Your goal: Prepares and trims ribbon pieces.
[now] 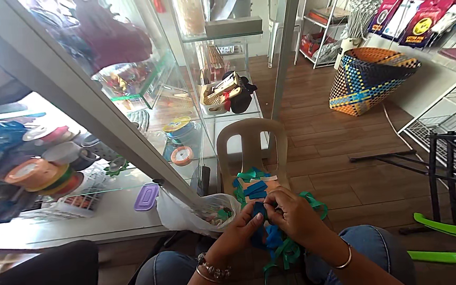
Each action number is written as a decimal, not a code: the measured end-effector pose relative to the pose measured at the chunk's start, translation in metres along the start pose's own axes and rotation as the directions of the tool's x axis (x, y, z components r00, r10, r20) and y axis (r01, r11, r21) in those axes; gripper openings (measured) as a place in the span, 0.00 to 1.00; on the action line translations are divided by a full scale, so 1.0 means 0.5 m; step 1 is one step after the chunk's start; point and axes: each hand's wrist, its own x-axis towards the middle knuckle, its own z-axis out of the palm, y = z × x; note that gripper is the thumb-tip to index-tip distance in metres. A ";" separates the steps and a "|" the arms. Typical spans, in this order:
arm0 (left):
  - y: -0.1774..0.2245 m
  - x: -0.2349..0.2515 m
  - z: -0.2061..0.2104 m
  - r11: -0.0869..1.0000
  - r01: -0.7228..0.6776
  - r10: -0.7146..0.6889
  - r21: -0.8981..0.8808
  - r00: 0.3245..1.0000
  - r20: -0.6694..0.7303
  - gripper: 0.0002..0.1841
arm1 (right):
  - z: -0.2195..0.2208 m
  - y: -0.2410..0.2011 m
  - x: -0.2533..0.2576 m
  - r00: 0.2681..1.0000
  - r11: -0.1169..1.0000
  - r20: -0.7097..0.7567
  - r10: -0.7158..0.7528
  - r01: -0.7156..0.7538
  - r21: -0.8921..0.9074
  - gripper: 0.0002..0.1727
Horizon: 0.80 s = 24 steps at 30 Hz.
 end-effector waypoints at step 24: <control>0.013 0.000 0.020 0.972 0.221 -0.235 -0.083 0.946 -0.226 0.18 | -0.048 0.035 0.016 0.991 0.995 -0.102 0.082 -0.077 0.059 0.12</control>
